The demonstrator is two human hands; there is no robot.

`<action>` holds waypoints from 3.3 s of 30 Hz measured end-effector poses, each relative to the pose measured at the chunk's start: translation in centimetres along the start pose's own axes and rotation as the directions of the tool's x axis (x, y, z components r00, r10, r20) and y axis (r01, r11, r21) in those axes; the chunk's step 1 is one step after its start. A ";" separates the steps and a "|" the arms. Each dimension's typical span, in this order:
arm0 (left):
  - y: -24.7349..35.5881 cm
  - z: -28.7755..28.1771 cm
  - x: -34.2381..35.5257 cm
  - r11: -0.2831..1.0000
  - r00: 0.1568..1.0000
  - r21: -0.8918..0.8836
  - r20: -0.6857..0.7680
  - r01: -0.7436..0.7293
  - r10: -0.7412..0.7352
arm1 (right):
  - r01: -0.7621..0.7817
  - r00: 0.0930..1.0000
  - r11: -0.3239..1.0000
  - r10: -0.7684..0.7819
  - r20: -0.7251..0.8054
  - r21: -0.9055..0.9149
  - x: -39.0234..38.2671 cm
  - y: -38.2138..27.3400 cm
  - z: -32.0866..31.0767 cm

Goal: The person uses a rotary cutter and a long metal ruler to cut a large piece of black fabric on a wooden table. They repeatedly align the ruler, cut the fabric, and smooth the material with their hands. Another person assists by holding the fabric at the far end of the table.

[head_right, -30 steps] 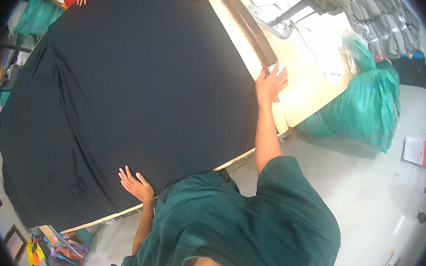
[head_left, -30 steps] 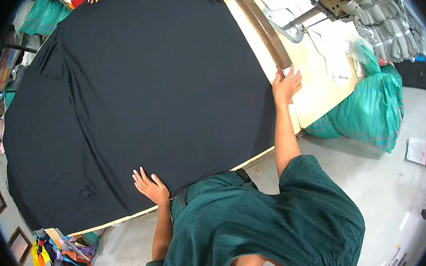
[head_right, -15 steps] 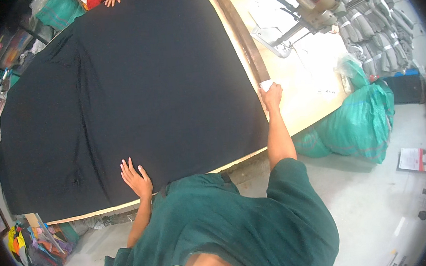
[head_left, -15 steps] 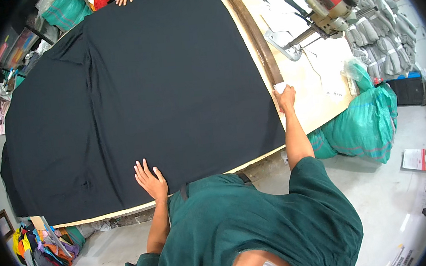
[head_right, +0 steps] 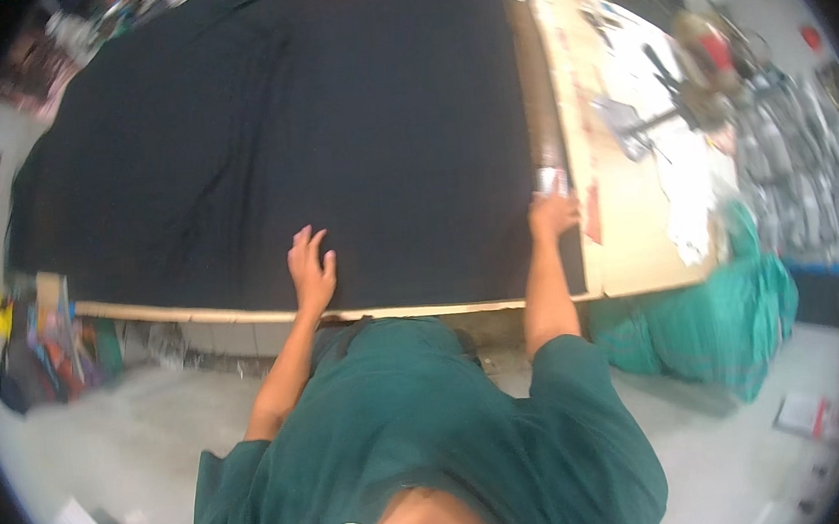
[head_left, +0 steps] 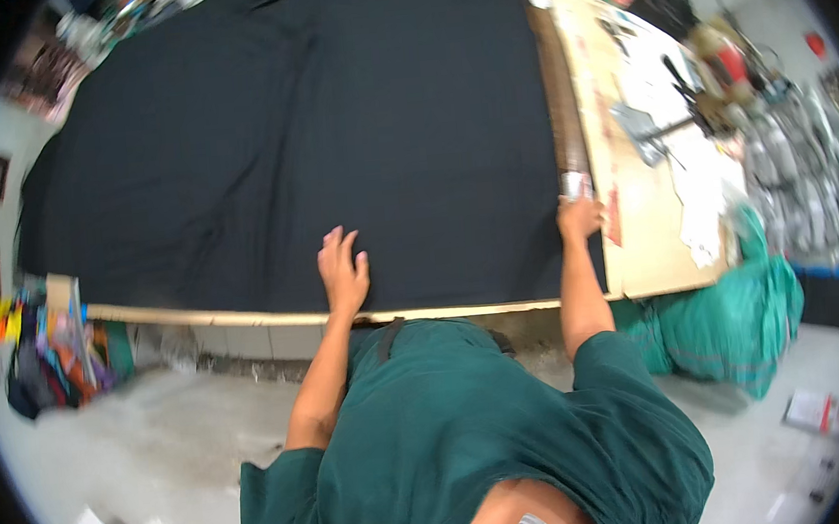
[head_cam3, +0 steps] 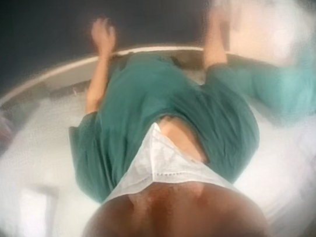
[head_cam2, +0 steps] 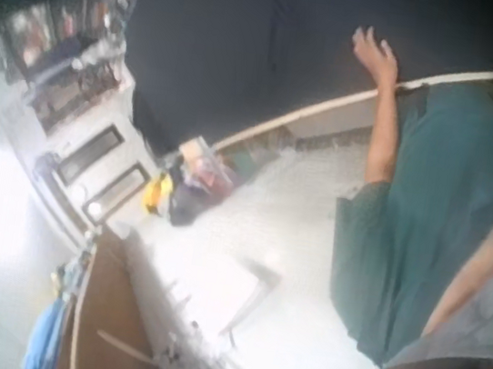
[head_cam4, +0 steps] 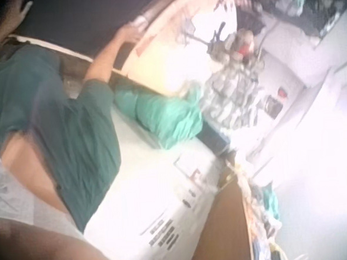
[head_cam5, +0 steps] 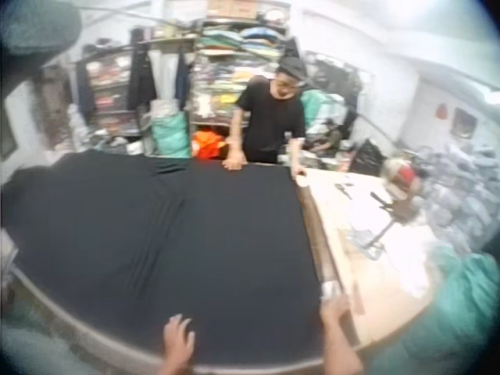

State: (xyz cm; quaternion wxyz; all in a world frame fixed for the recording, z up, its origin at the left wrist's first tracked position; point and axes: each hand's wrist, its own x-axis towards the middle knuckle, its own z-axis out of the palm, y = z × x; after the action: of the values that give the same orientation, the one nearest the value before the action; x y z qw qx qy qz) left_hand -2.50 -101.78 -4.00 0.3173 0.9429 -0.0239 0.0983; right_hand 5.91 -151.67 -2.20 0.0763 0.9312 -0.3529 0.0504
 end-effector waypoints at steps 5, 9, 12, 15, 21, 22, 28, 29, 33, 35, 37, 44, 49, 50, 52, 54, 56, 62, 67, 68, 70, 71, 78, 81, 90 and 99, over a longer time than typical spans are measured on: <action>-4.6 -8.6 -1.7 0.970 0.922 -0.184 -0.325 0.158 -0.212 | 0.108 0.985 0.979 -0.081 -0.152 0.174 -4.2 -5.7 -1.0; -13.6 -14.9 -3.9 0.879 0.708 -0.353 -0.527 0.320 -0.470 | 0.495 0.865 0.761 -0.385 -0.323 0.418 -13.8 -9.8 -3.0; -23.3 -18.3 -3.9 0.762 0.581 -0.542 -0.512 0.353 -0.633 | 0.474 0.834 0.497 -0.519 -0.189 0.727 -24.4 -18.3 -6.8; -31.7 -22.3 -1.6 0.612 0.514 -0.698 -0.395 0.371 -0.762 | 0.035 0.641 0.385 -0.717 0.275 0.922 -35.8 -26.5 -11.6; -43.3 -29.5 4.3 0.067 0.365 -0.966 0.029 0.248 -0.930 | -0.530 0.201 0.415 -0.786 0.585 0.740 -50.5 -36.9 -13.4; -44.3 -30.9 5.3 0.042 0.346 -0.962 0.056 0.269 -0.937 | -0.627 0.215 0.377 -0.757 0.617 0.682 -52.1 -37.8 -13.8; -57.9 -36.7 5.7 -0.115 0.332 -0.968 0.185 0.221 -0.925 | -0.856 0.330 0.127 -0.612 0.719 0.501 -56.8 -40.3 -16.0; -59.2 -37.7 6.6 -0.170 0.363 -0.963 0.237 0.207 -0.901 | -0.874 0.349 0.084 -0.579 0.737 0.479 -57.4 -40.5 -15.6; -62.9 -40.3 8.6 -0.198 0.405 -0.955 0.274 0.220 -0.872 | -0.898 0.380 0.015 -0.478 0.792 0.439 -58.9 -40.6 -14.6; -68.3 -42.1 8.8 -0.197 0.400 -0.950 0.283 0.244 -0.872 | -0.886 0.421 -0.017 -0.448 0.789 0.463 -59.3 -42.0 -14.5; -74.6 -45.0 8.6 -0.195 0.513 -0.924 0.348 0.328 -0.785 | -0.861 0.495 -0.106 -0.401 0.771 0.498 -59.7 -42.9 -14.1; -87.8 -52.1 11.8 -0.285 0.462 -0.924 0.375 0.254 -0.804 | -0.632 0.695 -0.440 0.041 0.718 0.637 -61.6 -46.8 -11.8; -91.1 -56.8 13.6 -0.110 0.447 -0.924 0.277 0.365 -0.850 | -0.505 0.721 -0.504 0.201 0.664 0.701 -61.8 -48.3 -10.9; -92.9 -58.5 13.6 -0.051 0.475 -0.923 0.242 0.381 -0.846 | -0.507 0.715 -0.513 0.200 0.670 0.693 -61.7 -48.8 -10.7; -95.3 -60.7 14.4 -0.016 0.424 -0.901 0.220 0.434 -0.879 | -0.525 0.694 -0.483 0.234 0.681 0.701 -61.8 -48.7 -9.7; -95.9 -62.0 14.7 0.003 0.412 -0.867 0.234 0.498 -0.881 | -0.571 0.621 -0.414 0.346 0.703 0.709 -61.5 -47.9 -8.7; -97.7 -64.3 14.7 -0.046 0.467 -0.844 0.339 0.534 -0.817 | -0.575 0.592 -0.375 0.422 0.686 0.727 -61.2 -48.1 -8.4; -95.8 -65.8 15.6 0.400 0.552 -0.694 -0.004 0.599 -0.834 | -0.630 0.638 -0.338 0.288 0.714 0.699 -60.9 -50.7 -10.4; -93.5 -67.5 16.5 0.773 0.628 -0.486 -0.466 0.408 -0.624 | -0.617 0.610 -0.279 0.420 0.671 0.736 -61.1 -50.3 -10.3; -93.7 -68.3 16.8 0.743 0.550 -0.467 -0.500 0.480 -0.669 | -0.596 0.608 -0.287 0.449 0.655 0.750 -61.2 -50.2 -10.3; -94.3 -70.4 17.2 0.646 0.457 -0.577 -0.458 0.499 -0.763 | -0.576 0.602 -0.287 0.485 0.635 0.765 -61.1 -50.0 -10.3; -95.1 -71.6 16.8 0.712 0.445 -0.489 -0.559 0.504 -0.699 | -0.570 0.606 -0.277 0.495 0.623 0.774 -61.0 -50.1 -10.7; -93.3 -74.5 18.9 0.650 0.111 -0.568 -0.704 0.505 -0.701 | -0.588 0.613 -0.179 0.537 0.579 0.789 -63.0 -49.7 -11.1; -94.1 -75.0 17.6 0.580 -0.012 -0.551 -0.731 0.600 -0.682 | -0.601 0.597 -0.180 0.546 0.588 0.779 -64.1 -50.5 -10.3; -102.9 -72.0 9.5 0.390 0.287 -0.104 -0.511 0.915 -0.810 | -0.597 0.734 -0.008 0.397 0.551 0.802 -67.7 -57.2 -13.3; -104.1 -70.3 7.5 0.504 0.440 -0.064 -0.401 0.861 -0.803 | -0.600 0.791 0.093 0.219 0.571 0.795 -75.0 -68.8 -15.9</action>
State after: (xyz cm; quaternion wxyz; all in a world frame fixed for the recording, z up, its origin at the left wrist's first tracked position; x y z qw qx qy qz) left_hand 4.04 23.79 -9.53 0.2507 0.8135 0.5128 0.1116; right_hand -4.94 -49.23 -4.96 -0.5831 0.6273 -0.4999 0.1286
